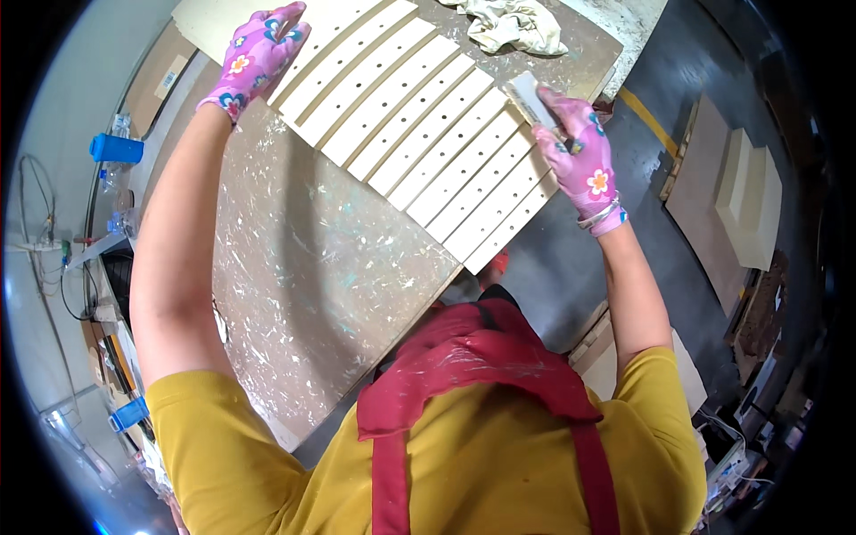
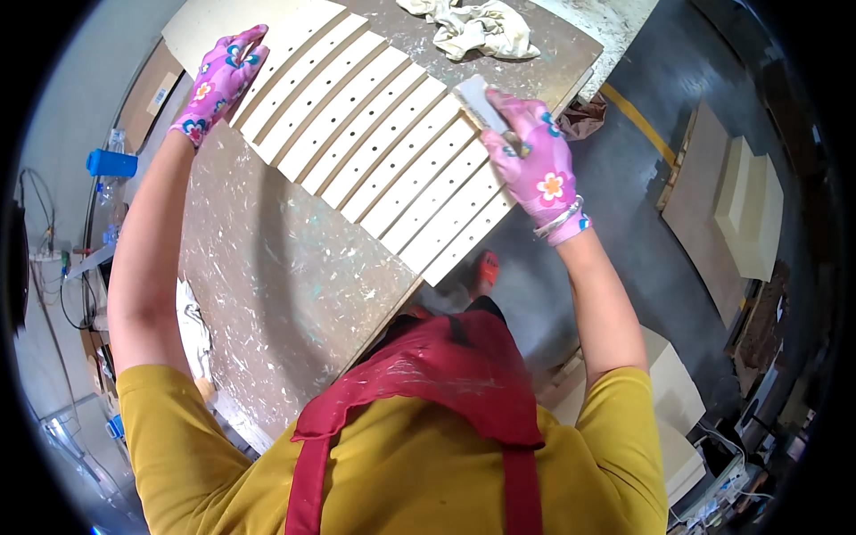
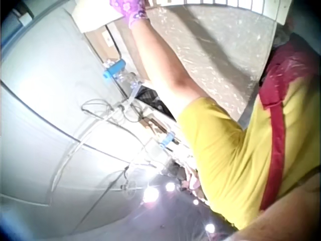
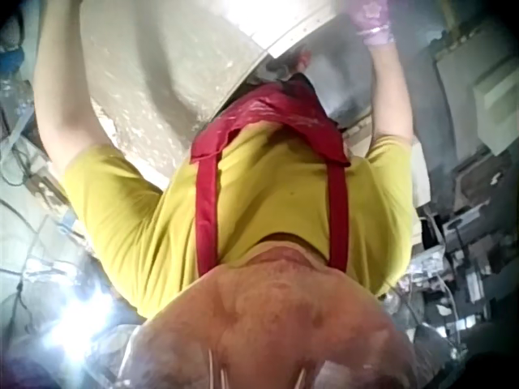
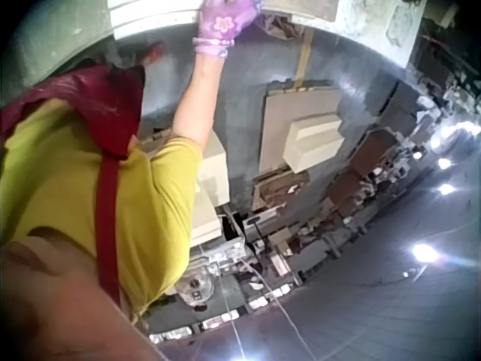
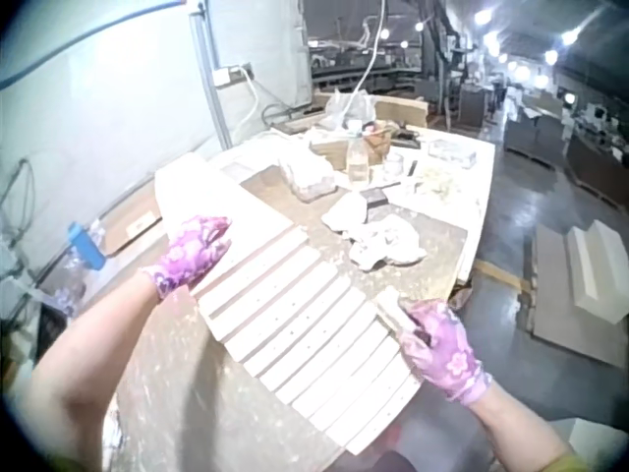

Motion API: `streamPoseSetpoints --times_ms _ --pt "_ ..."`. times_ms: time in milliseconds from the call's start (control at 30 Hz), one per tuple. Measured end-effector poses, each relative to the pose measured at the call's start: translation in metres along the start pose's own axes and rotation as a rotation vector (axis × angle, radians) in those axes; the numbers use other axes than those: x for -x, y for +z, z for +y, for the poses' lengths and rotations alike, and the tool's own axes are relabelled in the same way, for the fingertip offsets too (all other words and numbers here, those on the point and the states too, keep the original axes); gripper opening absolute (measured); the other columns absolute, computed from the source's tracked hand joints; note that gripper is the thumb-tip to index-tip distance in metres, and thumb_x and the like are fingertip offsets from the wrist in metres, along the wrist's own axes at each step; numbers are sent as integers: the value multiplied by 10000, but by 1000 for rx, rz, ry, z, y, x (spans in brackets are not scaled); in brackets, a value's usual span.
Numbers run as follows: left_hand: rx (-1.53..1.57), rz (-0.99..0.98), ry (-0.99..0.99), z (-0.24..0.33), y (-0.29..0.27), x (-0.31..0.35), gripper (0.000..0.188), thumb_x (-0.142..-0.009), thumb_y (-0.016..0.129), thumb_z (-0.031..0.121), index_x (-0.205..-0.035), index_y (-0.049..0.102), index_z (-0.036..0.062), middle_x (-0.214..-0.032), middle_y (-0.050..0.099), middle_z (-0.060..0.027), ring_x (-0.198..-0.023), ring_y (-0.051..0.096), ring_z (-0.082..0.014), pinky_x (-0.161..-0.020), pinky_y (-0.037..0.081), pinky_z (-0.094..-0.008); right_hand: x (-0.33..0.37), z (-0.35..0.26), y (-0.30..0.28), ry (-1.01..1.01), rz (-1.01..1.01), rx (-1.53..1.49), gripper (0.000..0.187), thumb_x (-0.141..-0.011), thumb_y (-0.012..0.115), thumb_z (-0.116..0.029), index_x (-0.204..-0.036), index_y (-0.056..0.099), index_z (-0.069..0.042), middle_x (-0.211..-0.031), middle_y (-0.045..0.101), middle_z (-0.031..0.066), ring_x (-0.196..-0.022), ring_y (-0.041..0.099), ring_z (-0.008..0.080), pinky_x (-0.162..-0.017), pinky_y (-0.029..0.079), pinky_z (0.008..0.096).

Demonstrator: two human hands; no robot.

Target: The person applies a substance from a small container to the holes and edges of wood panels using a small tool, then sands the surface with a sanding block and wipes the panels with a cloth.

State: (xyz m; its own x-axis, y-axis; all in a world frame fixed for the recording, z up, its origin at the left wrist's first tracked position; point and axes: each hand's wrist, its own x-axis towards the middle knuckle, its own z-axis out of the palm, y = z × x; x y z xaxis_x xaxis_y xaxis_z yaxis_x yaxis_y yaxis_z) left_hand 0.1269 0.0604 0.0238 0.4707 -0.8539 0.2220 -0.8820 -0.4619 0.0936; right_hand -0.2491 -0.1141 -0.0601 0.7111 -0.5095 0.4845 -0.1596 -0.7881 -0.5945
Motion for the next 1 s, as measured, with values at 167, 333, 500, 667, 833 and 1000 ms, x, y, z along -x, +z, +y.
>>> streamPoseSetpoints --times_ms 167,333,500,667,833,1000 --pt "-16 47 -23 10 4 0 488 -963 420 447 -1373 469 187 -1353 476 -166 -1234 476 -330 -1043 376 -388 -20 -6 11 28 -58 32 447 -842 616 -276 -1255 567 -113 -1071 592 174 -961 598 336 -831 488 419" --pt "-43 102 76 -10 19 -3 504 -971 406 440 -1392 441 164 -1388 452 -143 -1268 442 -317 -1070 343 -387 3 -44 26 -94 -137 172 443 -802 596 -157 -1226 579 -32 -998 569 170 -887 590 315 -788 493 401" --pt "-39 106 73 -6 19 -2 522 -973 388 461 -1390 441 151 -1367 466 -153 -1248 452 -330 -1071 338 -397 45 -87 58 -26 -307 -51 484 -812 597 -185 -1279 536 -72 -1006 571 130 -867 586 278 -771 496 406" --pt "-77 122 134 -10 16 0 541 -981 352 470 -1385 439 122 -1379 463 -145 -1281 425 -316 -1084 321 -388 44 -132 33 -131 -504 -89 390 -836 570 -152 -1213 562 -53 -1007 585 114 -869 594 226 -744 507 341" --pt "-2 81 122 0 14 -2 535 -939 430 404 -1324 489 37 -1371 470 -176 -1299 396 -325 -1099 295 -403 11 -113 26 -93 -192 -44 431 -782 644 -111 -1209 601 -79 -972 590 134 -871 602 263 -738 515 360" --pt "-3 108 92 1 13 1 541 -934 438 415 -1327 490 47 -1376 465 -171 -1296 400 -324 -1096 295 -410 6 -120 57 -347 -348 86 450 -824 611 -203 -1258 548 -101 -982 584 123 -843 590 275 -717 479 383"
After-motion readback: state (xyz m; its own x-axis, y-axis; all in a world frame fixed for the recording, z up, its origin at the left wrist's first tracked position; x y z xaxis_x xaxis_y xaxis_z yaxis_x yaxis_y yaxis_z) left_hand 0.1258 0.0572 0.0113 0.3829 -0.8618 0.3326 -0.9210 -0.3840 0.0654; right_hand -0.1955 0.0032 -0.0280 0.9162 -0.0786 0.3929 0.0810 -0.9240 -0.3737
